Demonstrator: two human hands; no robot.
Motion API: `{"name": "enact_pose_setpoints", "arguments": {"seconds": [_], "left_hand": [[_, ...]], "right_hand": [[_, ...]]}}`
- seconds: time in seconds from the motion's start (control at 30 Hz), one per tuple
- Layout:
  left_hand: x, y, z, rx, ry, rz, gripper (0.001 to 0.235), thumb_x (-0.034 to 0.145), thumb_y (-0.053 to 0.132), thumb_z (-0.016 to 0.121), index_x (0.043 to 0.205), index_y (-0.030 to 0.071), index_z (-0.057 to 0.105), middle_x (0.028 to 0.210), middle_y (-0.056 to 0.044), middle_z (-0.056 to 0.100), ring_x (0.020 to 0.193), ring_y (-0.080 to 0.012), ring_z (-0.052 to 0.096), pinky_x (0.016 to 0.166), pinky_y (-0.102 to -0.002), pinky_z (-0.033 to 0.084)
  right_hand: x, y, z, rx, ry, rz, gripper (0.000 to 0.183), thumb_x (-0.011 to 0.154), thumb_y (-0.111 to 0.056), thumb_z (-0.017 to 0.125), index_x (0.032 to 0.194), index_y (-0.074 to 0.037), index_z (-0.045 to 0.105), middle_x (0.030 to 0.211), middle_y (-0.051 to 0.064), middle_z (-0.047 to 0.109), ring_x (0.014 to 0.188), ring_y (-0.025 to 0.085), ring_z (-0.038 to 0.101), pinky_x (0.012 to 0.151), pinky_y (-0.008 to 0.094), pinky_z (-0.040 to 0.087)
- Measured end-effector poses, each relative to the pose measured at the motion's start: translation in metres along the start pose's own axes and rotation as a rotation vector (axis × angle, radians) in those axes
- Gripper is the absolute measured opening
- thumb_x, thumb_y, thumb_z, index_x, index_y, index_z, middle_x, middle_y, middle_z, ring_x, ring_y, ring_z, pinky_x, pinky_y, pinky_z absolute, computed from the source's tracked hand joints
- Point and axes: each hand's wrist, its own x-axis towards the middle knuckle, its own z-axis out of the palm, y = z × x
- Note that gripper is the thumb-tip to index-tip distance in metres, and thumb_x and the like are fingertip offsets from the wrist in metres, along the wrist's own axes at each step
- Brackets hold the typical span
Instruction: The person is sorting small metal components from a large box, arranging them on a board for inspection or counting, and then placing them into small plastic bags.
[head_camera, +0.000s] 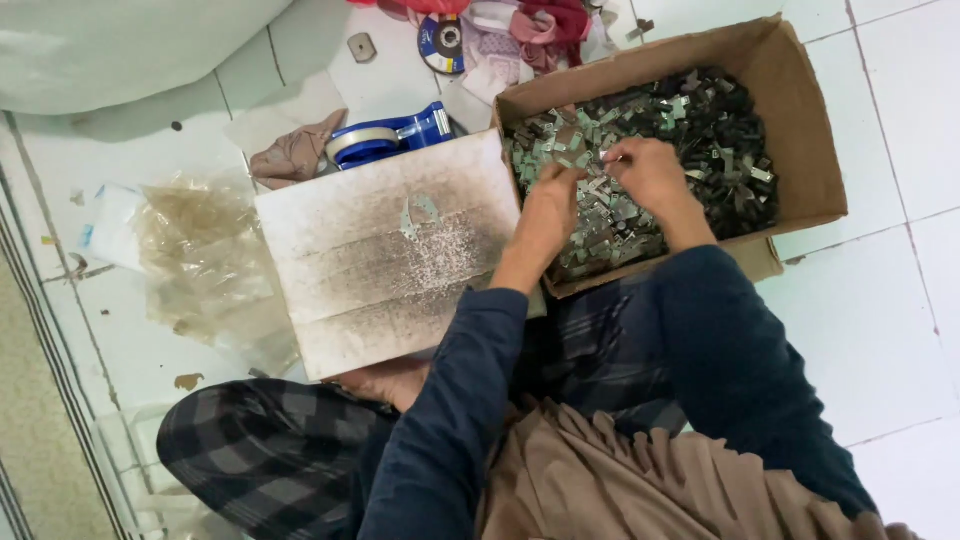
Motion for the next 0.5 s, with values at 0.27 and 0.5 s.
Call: {"name": "enact_pose_setpoints", "arguments": {"seconds": [0.27,0.5], "left_hand": [[0.013,0.004,-0.044,-0.144,-0.003,-0.168,0.043,0.095,-0.002,0.056,0.136,0.006,0.064,0.127,-0.028,0.06,0.119,-0.0481,0.065,0.103,-0.052,0.056],[0.008,0.046,-0.09,-0.408,-0.034,-0.303,0.046,0.105,0.003,0.045,0.151,0.002,0.048,0.145,-0.035,0.049,0.137,-0.0481,0.052,0.115,-0.057,0.044]], "right_hand": [[0.015,-0.016,0.054,-0.534,-0.211,-0.016,0.024,0.088,-0.02,0.071,0.111,-0.018,0.079,0.096,0.011,0.079,0.097,0.034,0.076,0.081,0.053,0.059],[0.001,-0.042,0.034,-0.365,-0.381,0.04,0.025,0.083,-0.016,0.068,0.103,-0.007,0.08,0.097,0.022,0.077,0.098,0.043,0.073,0.08,0.059,0.058]]}}
